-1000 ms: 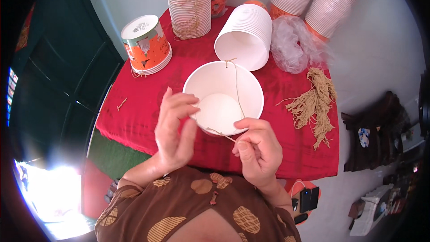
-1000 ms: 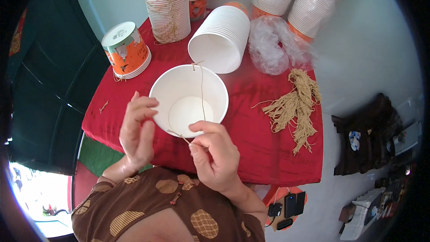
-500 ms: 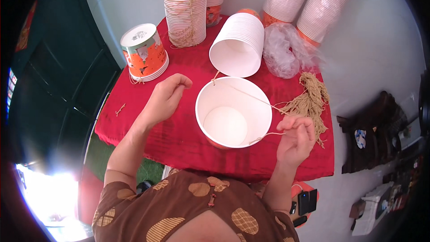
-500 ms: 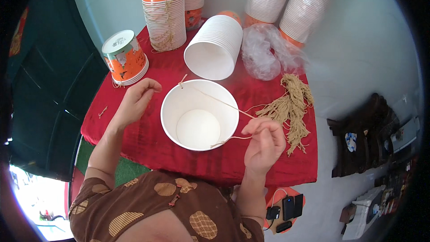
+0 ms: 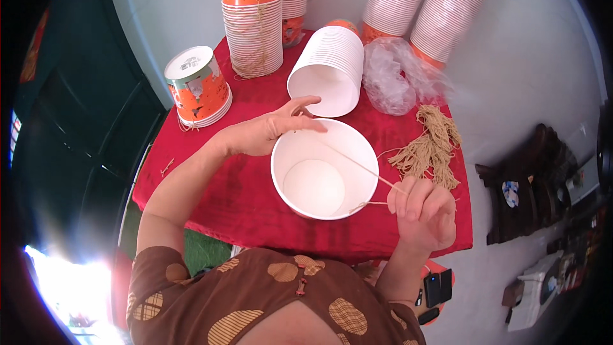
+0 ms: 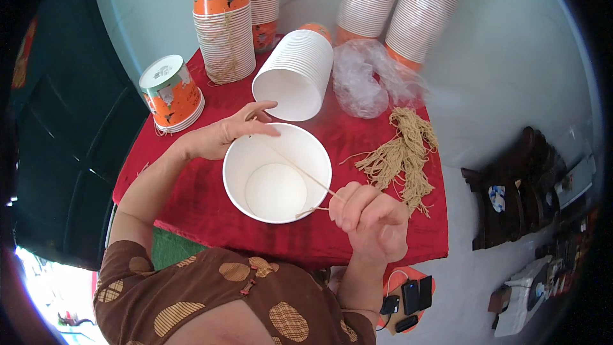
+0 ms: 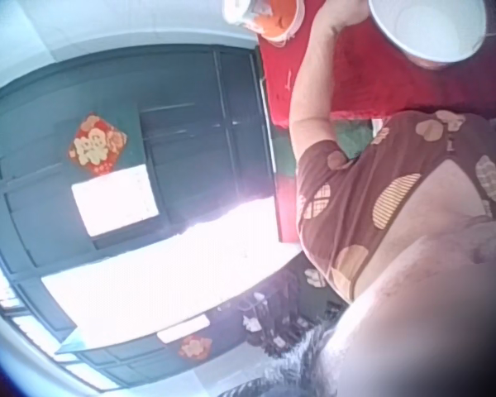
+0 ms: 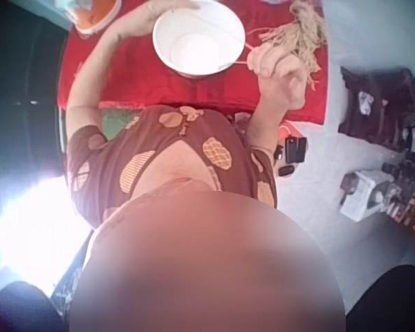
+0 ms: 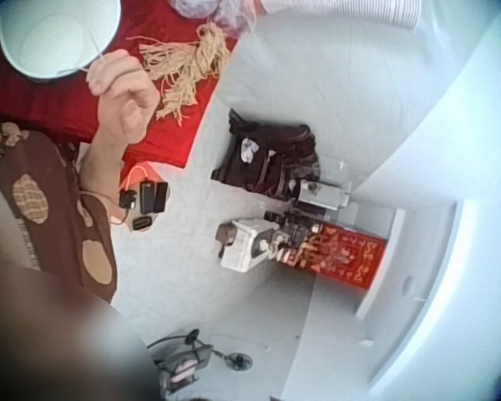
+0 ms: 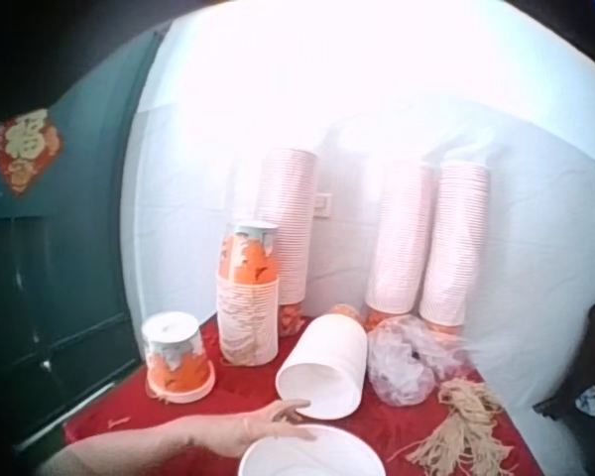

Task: Attaching and tying string handles to decorated paper buckets.

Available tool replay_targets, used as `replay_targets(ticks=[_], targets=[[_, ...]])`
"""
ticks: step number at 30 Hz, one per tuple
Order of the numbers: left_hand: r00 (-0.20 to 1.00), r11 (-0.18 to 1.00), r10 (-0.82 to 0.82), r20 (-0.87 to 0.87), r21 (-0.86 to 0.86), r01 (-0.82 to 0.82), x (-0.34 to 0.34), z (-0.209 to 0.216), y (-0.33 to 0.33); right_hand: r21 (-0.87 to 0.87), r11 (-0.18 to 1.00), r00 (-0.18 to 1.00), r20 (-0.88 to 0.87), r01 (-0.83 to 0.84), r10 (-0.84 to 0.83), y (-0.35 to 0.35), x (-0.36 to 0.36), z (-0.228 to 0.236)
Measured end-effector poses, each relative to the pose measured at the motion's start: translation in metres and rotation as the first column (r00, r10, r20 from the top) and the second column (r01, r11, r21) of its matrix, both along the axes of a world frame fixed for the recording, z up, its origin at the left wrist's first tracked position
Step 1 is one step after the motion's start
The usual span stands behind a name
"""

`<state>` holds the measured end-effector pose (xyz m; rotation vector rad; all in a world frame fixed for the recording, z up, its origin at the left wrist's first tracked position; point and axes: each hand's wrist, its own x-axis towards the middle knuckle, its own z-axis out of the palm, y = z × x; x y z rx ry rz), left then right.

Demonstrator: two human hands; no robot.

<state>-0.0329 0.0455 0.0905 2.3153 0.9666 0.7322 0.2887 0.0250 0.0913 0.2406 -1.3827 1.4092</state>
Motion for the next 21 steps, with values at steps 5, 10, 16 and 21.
replay_targets(ticks=[5, 10, 16, 21], targets=[[0.982, 0.991, 0.114, -0.150, 0.085, -0.102, 0.001, 0.018, -0.015, 0.068, 0.996, 0.997, -0.028, -0.065, 0.067, -0.004, 0.003, -0.002], [0.959, 0.947, 0.211, -0.189, 0.284, -0.152, 0.004, 0.039, -0.045, 0.007, 0.992, 0.991, 0.020, 0.129, -0.129, -0.018, -0.005, -0.003], [0.943, 0.868, 0.245, -0.223, 0.484, -0.111, 0.015, 0.036, -0.077, 0.102, 0.979, 0.970, 0.151, 0.179, -0.193, -0.023, -0.013, -0.003], [0.967, 0.899, 0.196, -0.161, 0.424, -0.111, 0.025, 0.034, -0.092, 0.182, 0.969, 0.958, 0.199, 0.169, -0.205, -0.027, -0.015, 0.000]])
